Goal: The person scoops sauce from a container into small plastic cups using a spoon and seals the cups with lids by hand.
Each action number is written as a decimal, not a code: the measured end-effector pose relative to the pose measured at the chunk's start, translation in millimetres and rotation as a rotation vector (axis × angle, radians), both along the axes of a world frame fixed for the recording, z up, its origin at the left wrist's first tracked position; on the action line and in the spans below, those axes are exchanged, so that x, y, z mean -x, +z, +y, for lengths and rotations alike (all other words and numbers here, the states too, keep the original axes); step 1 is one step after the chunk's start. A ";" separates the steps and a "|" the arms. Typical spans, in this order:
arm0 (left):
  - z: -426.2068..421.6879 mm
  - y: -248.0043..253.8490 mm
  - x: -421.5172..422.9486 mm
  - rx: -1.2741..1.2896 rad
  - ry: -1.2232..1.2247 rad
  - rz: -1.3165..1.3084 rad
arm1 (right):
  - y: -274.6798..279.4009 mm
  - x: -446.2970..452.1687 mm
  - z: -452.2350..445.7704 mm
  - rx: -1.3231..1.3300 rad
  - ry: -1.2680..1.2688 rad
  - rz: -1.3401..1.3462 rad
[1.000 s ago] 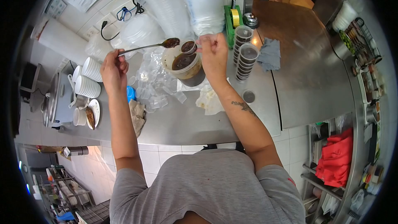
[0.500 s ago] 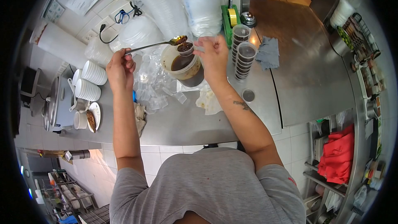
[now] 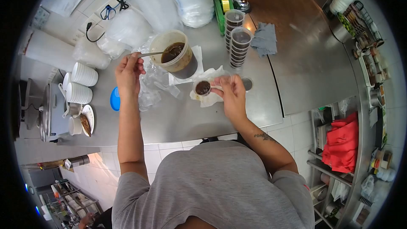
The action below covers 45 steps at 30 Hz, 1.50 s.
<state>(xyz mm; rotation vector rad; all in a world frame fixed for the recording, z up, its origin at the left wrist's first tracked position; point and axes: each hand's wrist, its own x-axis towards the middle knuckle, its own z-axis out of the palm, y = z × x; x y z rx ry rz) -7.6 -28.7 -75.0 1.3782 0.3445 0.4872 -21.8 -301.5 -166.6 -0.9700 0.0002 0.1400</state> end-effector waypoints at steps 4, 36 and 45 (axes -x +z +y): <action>-12.9 -9.3 9.6 -0.001 -0.040 0.060 | -37.1 10.5 -8.0 0.072 0.025 0.042; -114.3 -129.4 44.3 -0.161 -0.464 0.584 | -58.6 1.7 6.8 1.218 -0.084 -0.717; -114.0 -137.5 32.3 -0.605 -0.527 0.546 | -62.1 0.3 11.9 1.510 -0.029 -0.830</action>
